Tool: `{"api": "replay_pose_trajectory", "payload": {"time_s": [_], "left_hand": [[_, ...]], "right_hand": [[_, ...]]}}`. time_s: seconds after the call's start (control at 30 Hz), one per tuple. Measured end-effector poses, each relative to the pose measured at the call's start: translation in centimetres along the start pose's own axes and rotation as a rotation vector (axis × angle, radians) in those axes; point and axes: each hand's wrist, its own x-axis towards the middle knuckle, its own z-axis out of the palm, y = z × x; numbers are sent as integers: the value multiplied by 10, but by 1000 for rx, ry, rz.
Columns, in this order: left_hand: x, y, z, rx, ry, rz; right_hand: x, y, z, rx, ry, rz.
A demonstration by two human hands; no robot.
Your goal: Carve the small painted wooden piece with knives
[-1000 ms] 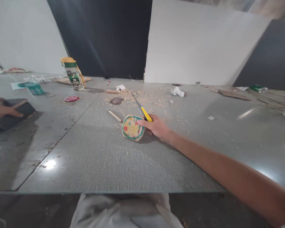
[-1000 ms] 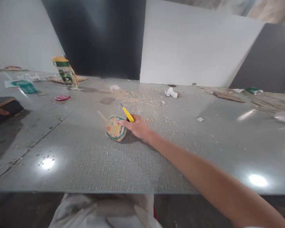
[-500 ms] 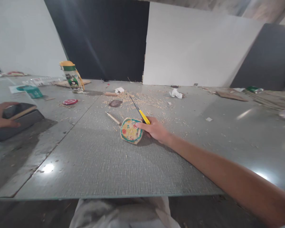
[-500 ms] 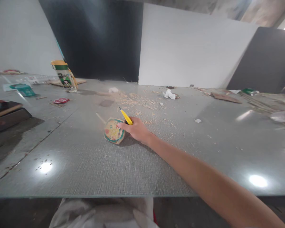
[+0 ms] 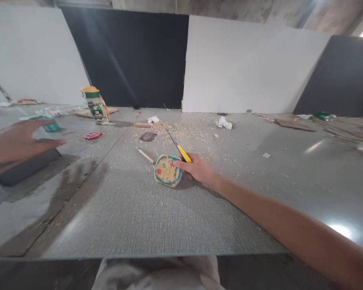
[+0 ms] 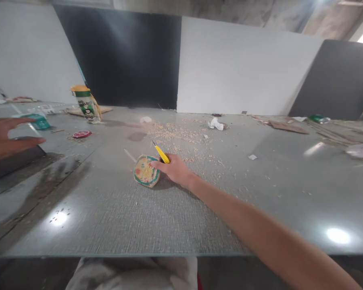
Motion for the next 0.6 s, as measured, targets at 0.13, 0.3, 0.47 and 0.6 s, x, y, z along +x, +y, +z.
{"api": "replay_pose_trajectory", "payload": {"time_s": [0.13,0.3,0.47,0.6], "left_hand": [[-52,122,16,-606,-344,317],[-89,224,75,-1031,-718,510],[-97,232,114,-1457,-962,212],[-107,228,120,-1552,-1085,60]], "right_hand": [[-2,0,0,134,8,1],[-7,-4,1,263,-75,-59],[-6,-4,-4,265,10,-65],[-2,-4,-12,114,-6,-97]]}}
